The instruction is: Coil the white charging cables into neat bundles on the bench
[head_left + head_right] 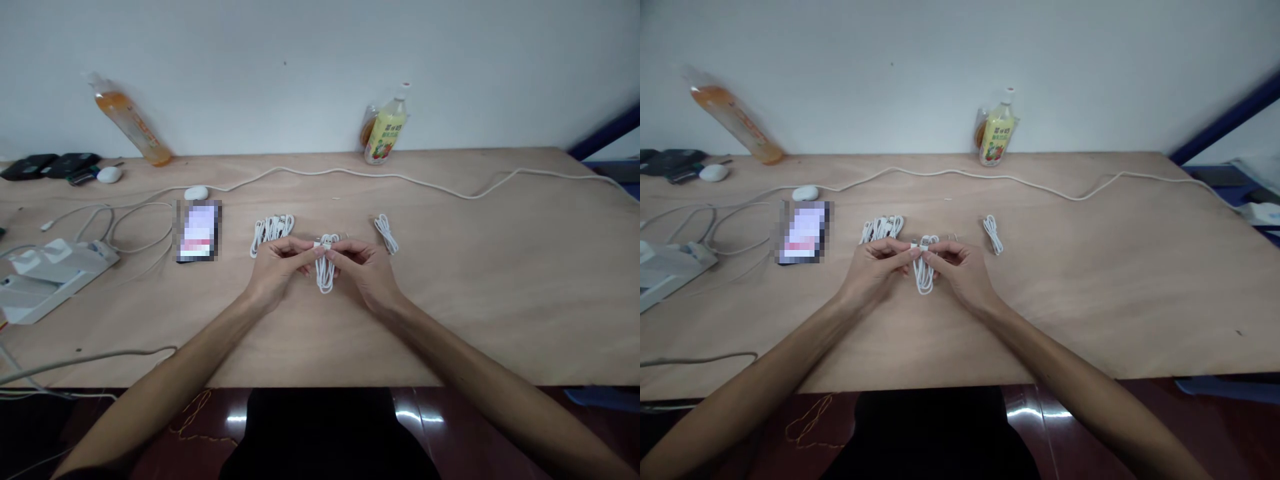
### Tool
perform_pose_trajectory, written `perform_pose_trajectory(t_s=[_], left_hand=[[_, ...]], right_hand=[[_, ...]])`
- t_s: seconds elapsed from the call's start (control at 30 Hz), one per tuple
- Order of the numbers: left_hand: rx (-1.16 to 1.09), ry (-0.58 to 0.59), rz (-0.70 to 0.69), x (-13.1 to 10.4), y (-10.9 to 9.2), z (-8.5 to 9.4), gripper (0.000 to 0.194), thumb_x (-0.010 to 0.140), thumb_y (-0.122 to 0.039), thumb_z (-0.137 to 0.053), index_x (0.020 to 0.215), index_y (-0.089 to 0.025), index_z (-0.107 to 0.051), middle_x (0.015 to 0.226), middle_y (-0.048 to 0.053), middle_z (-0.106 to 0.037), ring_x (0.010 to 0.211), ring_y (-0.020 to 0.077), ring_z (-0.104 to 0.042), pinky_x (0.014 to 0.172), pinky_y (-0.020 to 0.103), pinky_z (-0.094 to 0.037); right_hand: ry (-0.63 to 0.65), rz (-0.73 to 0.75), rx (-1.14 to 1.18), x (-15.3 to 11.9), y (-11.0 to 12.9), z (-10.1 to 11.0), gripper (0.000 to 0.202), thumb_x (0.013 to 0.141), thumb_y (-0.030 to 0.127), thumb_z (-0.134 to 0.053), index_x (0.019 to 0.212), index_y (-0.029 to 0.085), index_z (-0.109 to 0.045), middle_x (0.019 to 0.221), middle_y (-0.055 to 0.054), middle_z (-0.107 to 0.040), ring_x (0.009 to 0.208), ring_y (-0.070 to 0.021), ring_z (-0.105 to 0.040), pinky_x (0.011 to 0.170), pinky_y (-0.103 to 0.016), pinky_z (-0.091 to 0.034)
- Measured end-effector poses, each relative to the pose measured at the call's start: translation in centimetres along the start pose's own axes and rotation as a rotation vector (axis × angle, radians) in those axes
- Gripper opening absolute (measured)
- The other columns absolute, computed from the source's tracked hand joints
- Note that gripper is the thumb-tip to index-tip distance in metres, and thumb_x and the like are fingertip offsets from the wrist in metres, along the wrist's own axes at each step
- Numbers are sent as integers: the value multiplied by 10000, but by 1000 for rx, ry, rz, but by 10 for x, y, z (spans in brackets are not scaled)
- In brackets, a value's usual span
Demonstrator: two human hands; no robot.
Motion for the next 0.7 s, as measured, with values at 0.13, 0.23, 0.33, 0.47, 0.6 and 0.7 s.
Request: perform_pose_trajectory(t_s=[0.13,0.23,0.33,0.47,0.6,0.7], left_hand=[[-122,45,81,0,8,-4,292,620,-316,-1047,756,-181,-827,725,14,-802,603,107,-696,610,238,-614],[-198,64,142,0,13,-7,238,684,-256,-1018,811,-169,-836,783,23,-824,664,123,-747,705,265,-671],[-244,83,168,0,14,-9,149,768,-184,-964,863,-149,-854,877,47,-850,723,125,-778,782,264,-686],[-256,110,169,0,14,-11,96,835,-174,-915,910,-134,-870,908,66,-849,759,130,-789,817,258,-682],[-215,99,121,2,12,-8,176,774,-247,-969,867,-149,-857,824,50,-827,707,136,-761,756,277,-676],[-140,90,63,3,7,-6,264,720,-326,-998,853,-154,-849,773,45,-813,657,139,-732,692,290,-659]], right_hand=[[-7,15,7,0,0,1,254,751,463,-960,817,251,-837,838,-16,-790,768,-186,-697,738,-356,-614],[-22,9,9,2,-2,3,258,757,471,-945,807,247,-829,829,-19,-782,767,-188,-691,750,-362,-608],[-49,-9,25,4,-4,6,284,739,497,-945,802,247,-825,815,-23,-776,742,-187,-673,699,-347,-581],[-56,-14,42,5,-4,8,294,737,507,-949,809,251,-822,825,-30,-776,747,-187,-668,692,-344,-566],[-54,0,28,4,-2,5,275,741,485,-937,796,245,-816,803,-23,-769,731,-184,-666,675,-340,-564],[-55,10,28,3,1,3,265,734,466,-939,777,243,-803,798,-16,-768,737,-183,-672,698,-346,-583]])
Point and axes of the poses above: each hand's wrist, its own x-axis towards the middle knuckle, its own z-axis out of the back of the hand, y = z × x, the point moved 8 cm from there along x, towards the middle knuckle
